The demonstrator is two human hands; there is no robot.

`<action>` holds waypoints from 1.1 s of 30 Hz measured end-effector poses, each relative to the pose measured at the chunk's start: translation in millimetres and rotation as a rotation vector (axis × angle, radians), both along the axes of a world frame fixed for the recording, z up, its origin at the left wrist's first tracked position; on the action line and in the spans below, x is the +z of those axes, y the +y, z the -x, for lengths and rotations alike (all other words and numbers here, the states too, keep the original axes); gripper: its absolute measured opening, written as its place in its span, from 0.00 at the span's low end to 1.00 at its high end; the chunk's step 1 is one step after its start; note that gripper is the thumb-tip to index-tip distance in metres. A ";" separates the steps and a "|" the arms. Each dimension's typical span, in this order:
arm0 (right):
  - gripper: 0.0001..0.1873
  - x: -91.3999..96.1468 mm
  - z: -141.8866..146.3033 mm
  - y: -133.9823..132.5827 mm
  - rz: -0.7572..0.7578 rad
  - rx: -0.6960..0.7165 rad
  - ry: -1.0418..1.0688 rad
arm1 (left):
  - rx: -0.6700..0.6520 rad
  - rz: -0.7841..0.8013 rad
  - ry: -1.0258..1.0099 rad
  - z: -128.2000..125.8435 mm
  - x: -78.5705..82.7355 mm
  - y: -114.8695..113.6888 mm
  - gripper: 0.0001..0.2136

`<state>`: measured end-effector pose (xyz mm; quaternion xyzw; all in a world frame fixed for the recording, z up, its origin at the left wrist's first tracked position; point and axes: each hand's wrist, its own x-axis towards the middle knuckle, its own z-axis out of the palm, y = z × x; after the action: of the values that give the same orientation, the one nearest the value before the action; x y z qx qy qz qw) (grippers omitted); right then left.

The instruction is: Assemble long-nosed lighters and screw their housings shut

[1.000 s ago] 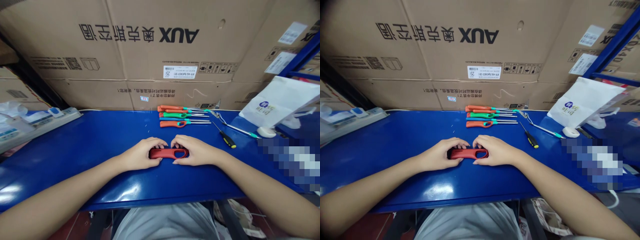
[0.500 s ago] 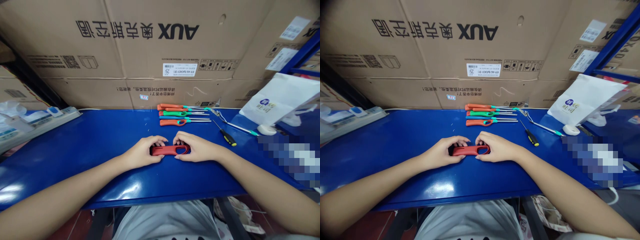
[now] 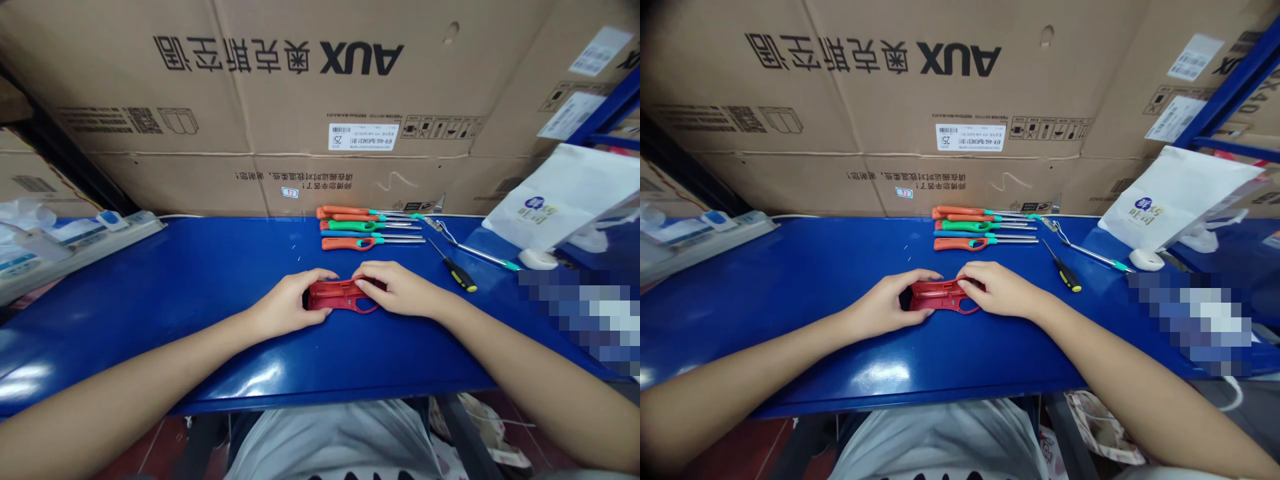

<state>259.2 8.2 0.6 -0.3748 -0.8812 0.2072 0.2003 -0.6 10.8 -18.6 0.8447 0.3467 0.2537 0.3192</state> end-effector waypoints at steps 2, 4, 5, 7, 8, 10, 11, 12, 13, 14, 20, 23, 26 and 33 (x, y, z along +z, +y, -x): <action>0.11 -0.1 -2.3 2.3 -0.010 -0.060 0.053 | 0.019 -0.013 -0.003 0.0 0.2 -0.4 0.26; 0.11 1.0 -5.5 3.8 0.001 -0.133 0.112 | 0.029 -0.034 -0.020 0.2 -1.0 -0.4 0.29; 0.11 2.2 -7.3 4.4 0.008 -0.156 0.143 | 0.033 -0.047 -0.028 0.4 -2.1 -0.1 0.29; 0.11 5.9 -10.7 4.9 0.041 -0.156 0.194 | 0.039 -0.071 -0.044 0.8 -5.2 1.2 0.31; 0.11 8.2 -12.2 4.7 0.077 -0.135 0.208 | 0.042 -0.082 -0.052 1.1 -6.9 2.1 0.31; 0.11 12.5 -14.1 3.2 0.171 -0.059 0.198 | 0.041 -0.105 -0.063 1.8 -10.0 4.4 0.31; 0.11 14.2 -14.4 2.1 0.210 -0.008 0.178 | 0.039 -0.117 -0.065 2.1 -11.2 5.4 0.30; 0.11 15.3 -14.2 0.7 0.234 0.046 0.154 | 0.037 -0.127 -0.063 2.3 -12.0 6.3 0.28; 0.10 15.8 -13.7 -0.6 0.242 0.096 0.130 | 0.036 -0.137 -0.059 2.4 -12.3 6.8 0.27; 0.10 15.6 -12.8 -1.8 0.236 0.139 0.109 | 0.033 -0.143 -0.054 2.4 -12.1 7.1 0.26; 0.07 5.3 -10.0 -1.5 0.139 0.216 0.017 | 0.013 -0.189 -0.037 2.3 -6.5 5.3 0.22; 0.08 1.6 -11.7 0.0 0.104 0.190 -0.011 | 0.000 -0.209 -0.033 3.3 -4.0 5.6 0.19; 0.11 1.3 -13.7 -0.1 0.035 0.153 -0.021 | -0.024 -0.230 0.000 4.0 -1.8 5.7 0.14; 0.05 5.3 -15.4 0.4 -0.069 0.118 -0.154 | -0.092 -0.276 0.008 1.9 8.6 -3.3 0.13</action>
<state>274.6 8.6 5.9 -0.3298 -0.9212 0.1587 0.1322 -2.5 7.5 -10.0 0.8965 0.2707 0.2810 0.2098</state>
